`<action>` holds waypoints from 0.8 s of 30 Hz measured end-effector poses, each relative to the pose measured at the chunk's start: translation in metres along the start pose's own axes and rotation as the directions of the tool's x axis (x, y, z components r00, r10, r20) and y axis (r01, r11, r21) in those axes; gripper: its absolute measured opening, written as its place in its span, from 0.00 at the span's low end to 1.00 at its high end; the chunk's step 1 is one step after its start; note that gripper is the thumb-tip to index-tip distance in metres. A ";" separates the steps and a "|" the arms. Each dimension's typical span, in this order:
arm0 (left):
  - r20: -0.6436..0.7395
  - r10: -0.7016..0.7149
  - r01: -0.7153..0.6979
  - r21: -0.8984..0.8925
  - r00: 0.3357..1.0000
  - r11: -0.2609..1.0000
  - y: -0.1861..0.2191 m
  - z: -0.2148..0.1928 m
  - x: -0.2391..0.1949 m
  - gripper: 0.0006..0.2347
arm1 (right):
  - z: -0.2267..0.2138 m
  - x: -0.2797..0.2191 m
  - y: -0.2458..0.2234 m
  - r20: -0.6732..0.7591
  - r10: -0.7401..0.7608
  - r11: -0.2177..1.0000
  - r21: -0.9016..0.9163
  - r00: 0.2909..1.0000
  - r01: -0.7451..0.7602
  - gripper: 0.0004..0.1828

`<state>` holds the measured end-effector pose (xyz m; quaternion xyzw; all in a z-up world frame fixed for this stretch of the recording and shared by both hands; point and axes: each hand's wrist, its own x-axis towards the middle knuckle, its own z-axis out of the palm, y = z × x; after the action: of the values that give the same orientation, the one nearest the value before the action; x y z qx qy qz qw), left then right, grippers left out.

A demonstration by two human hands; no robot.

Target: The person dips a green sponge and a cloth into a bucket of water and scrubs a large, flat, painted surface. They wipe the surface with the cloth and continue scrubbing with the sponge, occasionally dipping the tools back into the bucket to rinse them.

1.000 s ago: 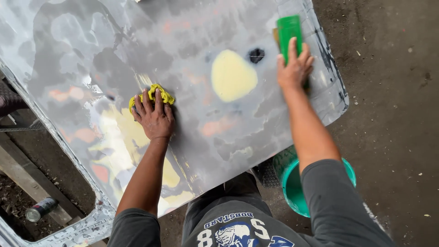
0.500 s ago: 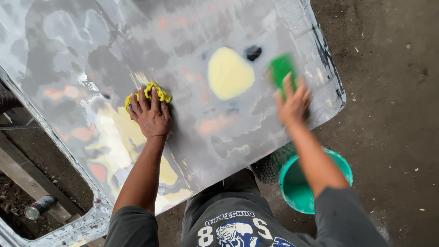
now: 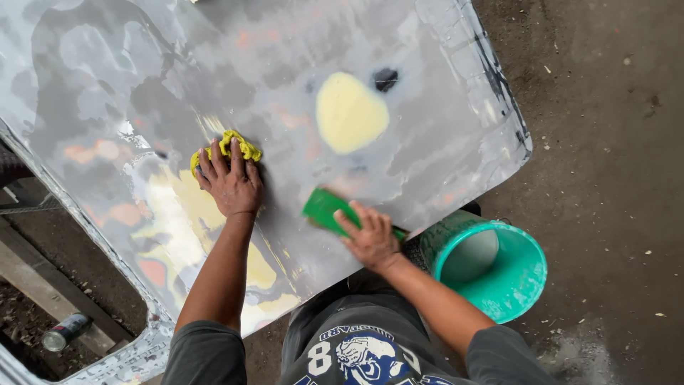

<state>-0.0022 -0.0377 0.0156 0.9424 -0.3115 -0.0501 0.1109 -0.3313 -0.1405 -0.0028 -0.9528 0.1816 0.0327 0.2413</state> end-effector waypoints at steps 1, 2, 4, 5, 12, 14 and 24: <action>0.009 0.003 -0.003 0.002 1.000 1.000 0.000 0.000 -0.001 0.24 | -0.007 0.008 0.024 0.004 0.008 1.000 0.005 1.000 -0.008 0.37; 0.010 0.007 -0.007 0.003 1.000 1.000 0.001 0.000 -0.002 0.24 | -0.015 0.015 0.049 -0.156 0.120 0.992 -0.027 0.980 -0.126 0.40; -0.008 0.004 -0.004 0.002 1.000 1.000 0.004 0.002 0.004 0.25 | -0.052 0.053 0.120 -0.326 0.204 0.972 -0.048 0.923 -0.231 0.43; -0.007 0.005 -0.005 0.016 1.000 1.000 0.000 0.001 0.000 0.24 | -0.079 0.070 0.153 -0.315 0.455 0.875 -0.015 0.833 -0.484 0.40; -0.010 0.022 -0.022 -0.002 1.000 1.000 0.000 -0.003 0.005 0.25 | -0.106 0.104 0.185 -0.451 0.627 0.726 0.042 0.636 -0.686 0.36; 0.002 0.031 -0.031 -0.014 1.000 0.999 0.001 -0.002 -0.002 0.25 | -0.084 0.068 0.120 -0.406 0.530 0.818 0.014 0.744 -0.575 0.37; 0.010 0.004 -0.004 -0.011 1.000 1.000 0.005 -0.003 -0.002 0.25 | -0.072 0.071 0.112 -0.317 0.443 0.875 -0.053 0.839 -0.482 0.38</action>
<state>-0.0061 -0.0396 0.0194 0.9410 -0.3136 -0.0561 0.1145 -0.3079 -0.2894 -0.0005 -0.8882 0.4379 -0.0407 0.1334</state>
